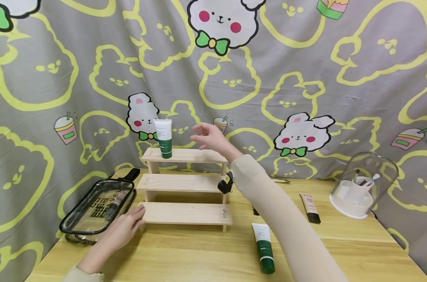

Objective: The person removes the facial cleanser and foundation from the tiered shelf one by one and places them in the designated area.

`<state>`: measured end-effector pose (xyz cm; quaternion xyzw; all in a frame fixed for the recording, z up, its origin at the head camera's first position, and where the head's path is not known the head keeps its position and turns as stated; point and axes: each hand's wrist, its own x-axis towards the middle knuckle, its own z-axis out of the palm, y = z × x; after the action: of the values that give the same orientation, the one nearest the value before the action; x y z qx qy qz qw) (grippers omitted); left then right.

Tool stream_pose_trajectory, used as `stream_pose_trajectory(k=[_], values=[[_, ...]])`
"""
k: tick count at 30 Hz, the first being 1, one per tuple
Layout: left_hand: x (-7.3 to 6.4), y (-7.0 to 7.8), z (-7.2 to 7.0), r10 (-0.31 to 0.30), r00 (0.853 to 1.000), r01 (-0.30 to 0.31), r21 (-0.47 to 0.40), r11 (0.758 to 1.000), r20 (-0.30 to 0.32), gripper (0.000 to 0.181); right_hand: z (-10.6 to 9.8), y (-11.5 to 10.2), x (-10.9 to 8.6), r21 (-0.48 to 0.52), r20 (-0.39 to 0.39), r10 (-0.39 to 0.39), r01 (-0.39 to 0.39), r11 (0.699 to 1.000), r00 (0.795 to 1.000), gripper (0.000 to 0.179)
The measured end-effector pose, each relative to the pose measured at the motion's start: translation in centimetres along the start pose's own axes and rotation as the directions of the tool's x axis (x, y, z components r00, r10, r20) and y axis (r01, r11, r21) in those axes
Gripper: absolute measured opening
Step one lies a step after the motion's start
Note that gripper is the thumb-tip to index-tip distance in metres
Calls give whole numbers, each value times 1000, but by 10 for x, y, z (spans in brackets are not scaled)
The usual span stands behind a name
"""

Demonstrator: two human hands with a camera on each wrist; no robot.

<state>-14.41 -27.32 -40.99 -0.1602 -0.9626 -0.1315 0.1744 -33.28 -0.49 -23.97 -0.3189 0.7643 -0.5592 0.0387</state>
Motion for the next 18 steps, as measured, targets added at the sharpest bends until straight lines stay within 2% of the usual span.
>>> stream_pose_trajectory(k=[9, 18], values=[[1, -2, 3, 3, 1000, -3, -1, 1000, -7, 34, 29, -31, 23, -78, -2, -92, 91, 993, 996, 40], [-1, -2, 2, -1, 1000, 1, -1, 1000, -5, 34, 47, -33, 33, -155, 61, -44, 53, 986, 997, 58]])
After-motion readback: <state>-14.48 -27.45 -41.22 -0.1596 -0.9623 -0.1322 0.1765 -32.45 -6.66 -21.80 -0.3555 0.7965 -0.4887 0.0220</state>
